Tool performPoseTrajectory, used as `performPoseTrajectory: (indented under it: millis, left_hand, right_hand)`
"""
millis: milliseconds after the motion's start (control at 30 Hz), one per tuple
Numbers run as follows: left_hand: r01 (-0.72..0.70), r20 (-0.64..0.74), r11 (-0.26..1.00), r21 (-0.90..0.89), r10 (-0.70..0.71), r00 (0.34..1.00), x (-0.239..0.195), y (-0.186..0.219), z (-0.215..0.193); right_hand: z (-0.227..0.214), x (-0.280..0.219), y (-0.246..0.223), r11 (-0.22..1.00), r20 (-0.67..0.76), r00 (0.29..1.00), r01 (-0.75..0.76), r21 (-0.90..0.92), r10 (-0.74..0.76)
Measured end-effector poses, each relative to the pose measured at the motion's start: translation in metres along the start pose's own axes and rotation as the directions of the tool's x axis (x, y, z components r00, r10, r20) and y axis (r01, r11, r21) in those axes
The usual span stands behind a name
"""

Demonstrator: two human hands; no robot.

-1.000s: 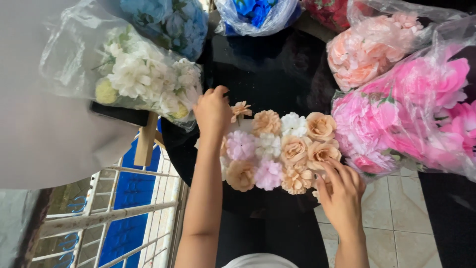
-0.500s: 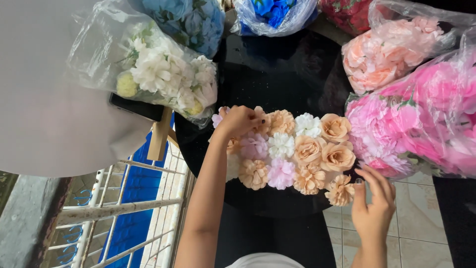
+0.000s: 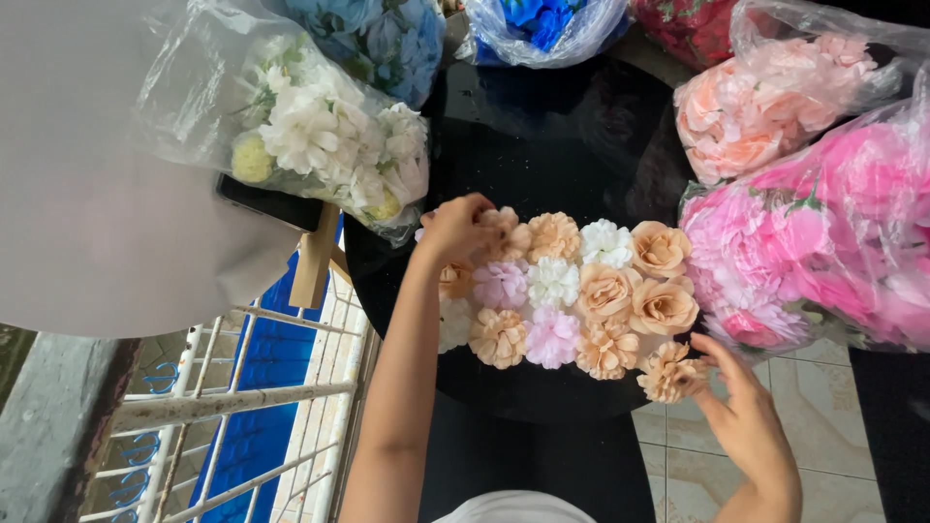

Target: Arranging various colored artificial flowers onto a white base to create a decorative floral display.

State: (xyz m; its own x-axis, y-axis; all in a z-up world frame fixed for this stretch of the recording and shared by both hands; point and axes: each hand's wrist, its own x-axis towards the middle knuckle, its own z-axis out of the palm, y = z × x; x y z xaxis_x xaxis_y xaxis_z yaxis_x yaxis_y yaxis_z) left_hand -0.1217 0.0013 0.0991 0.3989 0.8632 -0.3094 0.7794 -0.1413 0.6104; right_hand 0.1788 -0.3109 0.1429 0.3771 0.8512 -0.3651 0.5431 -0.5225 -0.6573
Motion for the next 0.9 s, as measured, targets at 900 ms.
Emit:
performPoseTrajectory:
  millis: [900]
  left_hand:
    - [0.101,-0.016,0.994,-0.045,-0.102,0.995,-0.018,0.039,0.026]
  right_hand:
    - [0.033,0.041,0.025,0.996,0.007,0.996,-0.09,0.027,0.089]
